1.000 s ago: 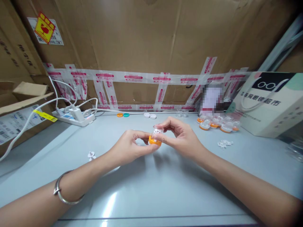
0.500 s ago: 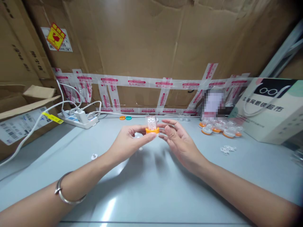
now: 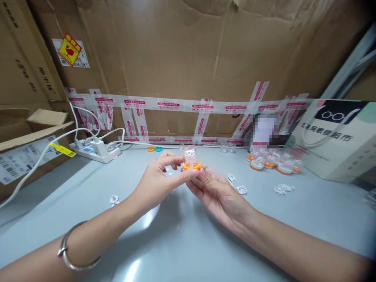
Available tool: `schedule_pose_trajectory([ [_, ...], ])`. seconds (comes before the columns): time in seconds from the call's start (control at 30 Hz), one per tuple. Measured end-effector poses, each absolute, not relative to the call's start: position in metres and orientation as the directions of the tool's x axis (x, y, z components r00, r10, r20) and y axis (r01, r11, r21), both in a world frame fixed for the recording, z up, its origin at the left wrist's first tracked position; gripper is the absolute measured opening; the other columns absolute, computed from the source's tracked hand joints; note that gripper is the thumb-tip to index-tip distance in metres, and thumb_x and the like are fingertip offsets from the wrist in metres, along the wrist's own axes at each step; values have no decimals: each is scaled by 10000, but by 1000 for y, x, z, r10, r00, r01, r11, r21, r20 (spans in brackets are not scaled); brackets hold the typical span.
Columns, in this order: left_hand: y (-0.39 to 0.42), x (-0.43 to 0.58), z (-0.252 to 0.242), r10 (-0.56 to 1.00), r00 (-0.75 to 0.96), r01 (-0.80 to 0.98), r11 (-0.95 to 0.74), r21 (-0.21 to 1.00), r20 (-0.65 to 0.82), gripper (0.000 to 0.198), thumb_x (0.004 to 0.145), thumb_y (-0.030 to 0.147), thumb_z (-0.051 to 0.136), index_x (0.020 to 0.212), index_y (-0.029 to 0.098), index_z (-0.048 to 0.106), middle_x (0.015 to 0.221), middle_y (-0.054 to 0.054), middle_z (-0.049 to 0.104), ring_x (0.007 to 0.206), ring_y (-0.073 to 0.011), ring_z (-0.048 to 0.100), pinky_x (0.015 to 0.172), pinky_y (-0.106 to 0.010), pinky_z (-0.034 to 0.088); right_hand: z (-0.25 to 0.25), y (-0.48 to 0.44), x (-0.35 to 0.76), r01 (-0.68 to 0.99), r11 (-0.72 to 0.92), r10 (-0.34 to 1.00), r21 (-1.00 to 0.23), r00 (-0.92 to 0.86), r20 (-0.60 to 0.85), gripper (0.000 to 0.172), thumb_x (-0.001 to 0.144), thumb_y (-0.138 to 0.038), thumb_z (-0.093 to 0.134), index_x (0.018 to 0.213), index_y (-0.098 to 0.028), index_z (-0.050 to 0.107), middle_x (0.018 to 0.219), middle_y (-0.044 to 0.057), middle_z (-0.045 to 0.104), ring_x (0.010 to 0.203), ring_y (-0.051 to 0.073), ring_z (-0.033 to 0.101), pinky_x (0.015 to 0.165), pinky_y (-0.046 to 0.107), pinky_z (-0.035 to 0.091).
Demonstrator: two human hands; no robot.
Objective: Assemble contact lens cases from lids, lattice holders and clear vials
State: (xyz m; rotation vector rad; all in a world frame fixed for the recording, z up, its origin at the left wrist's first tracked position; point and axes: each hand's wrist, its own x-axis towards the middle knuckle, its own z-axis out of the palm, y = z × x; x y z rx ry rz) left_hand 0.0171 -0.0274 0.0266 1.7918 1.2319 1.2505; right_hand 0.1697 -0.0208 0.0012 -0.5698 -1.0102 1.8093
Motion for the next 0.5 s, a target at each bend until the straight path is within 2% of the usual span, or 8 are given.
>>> schedule_pose_trajectory([
  [0.17, -28, 18, 26, 943, 177, 219, -318, 923, 283, 225, 747, 401, 627, 925, 279, 691, 953, -23, 589, 935, -198, 503, 826, -341, 411, 1, -20, 170, -516, -224, 867, -827, -492, 73, 270, 744, -286, 667, 995, -228, 587, 1113, 23, 618, 1096, 155, 543, 1060, 331, 353],
  [0.27, -28, 18, 23, 945, 206, 156, -288, 945, 254, 182, 758, 389, 623, 891, 290, 699, 934, -11, 574, 939, -186, 500, 842, -328, 404, -1, -20, 170, -510, -210, 859, -834, -503, 91, 239, 746, -298, 664, 969, -230, 612, 1086, 23, 622, 1082, 157, 545, 1057, 330, 356],
  [0.5, -26, 22, 15, 939, 220, 53, -283, 958, 265, 134, 766, 346, 623, 822, 258, 707, 875, -9, 501, 912, -166, 480, 841, -293, 395, -7, -19, 170, -578, -296, 834, -760, -544, 89, 164, 724, -266, 693, 876, -207, 674, 918, 2, 660, 907, 102, 593, 961, 245, 425],
])
